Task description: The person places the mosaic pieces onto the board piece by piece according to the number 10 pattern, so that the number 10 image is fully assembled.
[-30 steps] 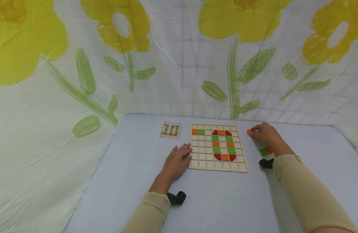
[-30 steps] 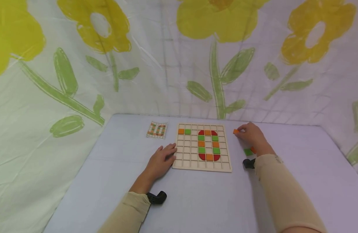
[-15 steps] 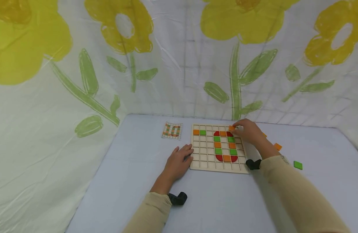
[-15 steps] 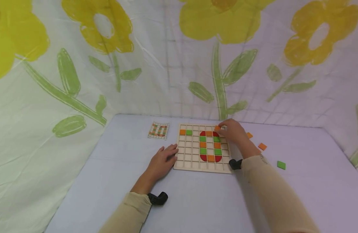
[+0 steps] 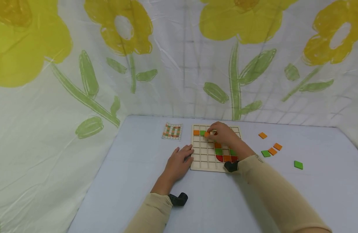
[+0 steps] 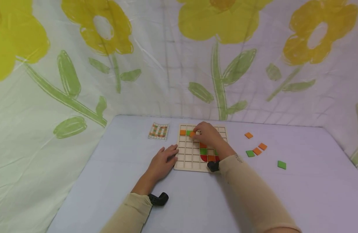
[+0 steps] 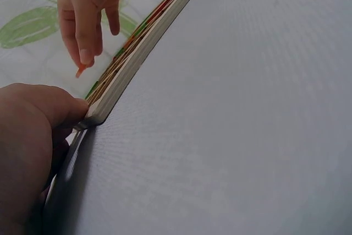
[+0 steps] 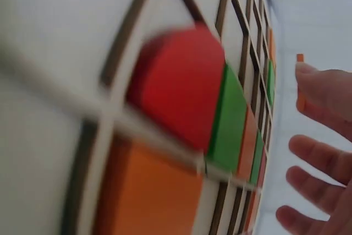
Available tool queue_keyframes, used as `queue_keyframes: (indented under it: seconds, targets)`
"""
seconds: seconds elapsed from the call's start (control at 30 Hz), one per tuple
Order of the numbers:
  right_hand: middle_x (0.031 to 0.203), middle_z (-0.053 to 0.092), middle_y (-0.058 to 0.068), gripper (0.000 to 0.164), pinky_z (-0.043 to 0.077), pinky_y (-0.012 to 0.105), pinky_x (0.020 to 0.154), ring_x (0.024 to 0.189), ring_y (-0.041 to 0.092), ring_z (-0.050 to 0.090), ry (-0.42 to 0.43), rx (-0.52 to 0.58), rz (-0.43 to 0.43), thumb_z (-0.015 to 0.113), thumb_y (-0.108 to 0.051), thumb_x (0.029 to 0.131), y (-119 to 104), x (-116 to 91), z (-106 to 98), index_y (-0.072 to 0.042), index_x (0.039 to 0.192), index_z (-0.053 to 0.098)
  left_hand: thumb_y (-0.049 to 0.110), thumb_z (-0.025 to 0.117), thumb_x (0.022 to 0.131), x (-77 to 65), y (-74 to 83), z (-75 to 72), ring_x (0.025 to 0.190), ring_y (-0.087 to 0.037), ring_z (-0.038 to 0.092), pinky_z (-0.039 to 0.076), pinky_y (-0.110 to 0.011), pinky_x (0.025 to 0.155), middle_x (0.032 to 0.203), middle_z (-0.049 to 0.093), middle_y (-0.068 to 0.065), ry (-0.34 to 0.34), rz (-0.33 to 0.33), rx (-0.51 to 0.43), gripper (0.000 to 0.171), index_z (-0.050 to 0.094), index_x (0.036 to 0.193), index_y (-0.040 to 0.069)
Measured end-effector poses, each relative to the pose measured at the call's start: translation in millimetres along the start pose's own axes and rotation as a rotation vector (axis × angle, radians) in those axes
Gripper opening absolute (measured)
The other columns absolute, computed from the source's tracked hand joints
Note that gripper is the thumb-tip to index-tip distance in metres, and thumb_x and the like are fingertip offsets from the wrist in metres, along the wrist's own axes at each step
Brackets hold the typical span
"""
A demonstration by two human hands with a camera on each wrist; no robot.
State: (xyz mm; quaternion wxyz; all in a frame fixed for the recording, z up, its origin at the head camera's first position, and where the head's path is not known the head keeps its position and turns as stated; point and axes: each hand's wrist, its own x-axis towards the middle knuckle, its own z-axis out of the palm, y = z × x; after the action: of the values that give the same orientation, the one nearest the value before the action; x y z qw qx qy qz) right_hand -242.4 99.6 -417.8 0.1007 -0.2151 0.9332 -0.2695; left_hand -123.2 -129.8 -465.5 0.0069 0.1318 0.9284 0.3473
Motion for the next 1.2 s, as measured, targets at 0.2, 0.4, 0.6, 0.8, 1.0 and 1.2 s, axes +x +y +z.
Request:
queue_keyframes:
  seconds: [0.2,0.4,0.6,0.8,1.0,1.2]
  targets:
    - [0.136,0.057,0.014,0.036,0.046,0.051,0.106,0.128,0.034,0.051,-0.025,-0.043,0.04,0.071,-0.033,0.09,-8.7,4.1,9.8,-0.01,0.117,0.072,0.027,0.056,0.101,0.7,-1.4,2.7,0.144,-0.013,0.037,0.019,-0.038,0.125,0.152,0.045,0.006,-0.005,0.004,0.005,0.04,0.058,0.138,0.013]
    - [0.137,0.056,0.014,0.032,0.046,0.052,0.106,0.13,0.037,0.048,-0.045,-0.11,0.066,0.07,-0.033,0.092,-11.1,6.2,15.2,-0.012,0.116,0.072,0.027,0.056,0.1,0.8,-0.6,3.5,0.144,-0.012,0.037,0.018,-0.038,0.125,0.152,0.045,0.006,-0.009,-0.004,-0.001,0.041,0.058,0.139,0.014]
    - [0.137,0.055,0.015,0.031,0.047,0.053,0.104,0.129,0.038,0.049,-0.043,-0.11,0.087,0.072,-0.033,0.09,-12.2,6.5,17.9,-0.013,0.114,0.073,0.027,0.056,0.1,0.1,0.9,2.9,0.144,-0.013,0.037,0.019,-0.038,0.125,0.152,0.045,0.006,-0.016,-0.013,-0.001,0.04,0.059,0.138,0.013]
    - [0.137,0.054,0.015,0.027,0.048,0.051,0.103,0.127,0.037,0.05,-0.04,-0.094,0.081,0.072,-0.031,0.09,-13.3,6.0,17.7,-0.012,0.11,0.073,0.027,0.057,0.1,0.5,1.1,1.6,0.144,-0.013,0.037,0.019,-0.038,0.125,0.152,0.045,0.006,-0.012,-0.008,0.011,0.04,0.059,0.138,0.014]
    - [0.138,0.054,0.017,0.025,0.047,0.052,0.104,0.128,0.038,0.049,-0.047,-0.088,0.07,0.071,-0.029,0.091,-14.9,6.7,17.2,-0.012,0.109,0.073,0.026,0.057,0.1,0.6,-0.1,1.1,0.143,-0.014,0.038,0.021,-0.04,0.124,0.152,0.046,0.004,-0.001,0.009,0.024,0.04,0.059,0.137,0.012]
    - [0.138,0.054,0.014,0.029,0.046,0.052,0.105,0.128,0.036,0.049,-0.033,-0.044,0.081,0.07,-0.031,0.092,-14.1,4.8,8.8,-0.012,0.114,0.072,0.026,0.056,0.1,0.7,0.2,0.4,0.144,-0.015,0.038,0.02,-0.041,0.125,0.152,0.045,0.004,-0.003,0.006,0.019,0.04,0.059,0.138,0.012]
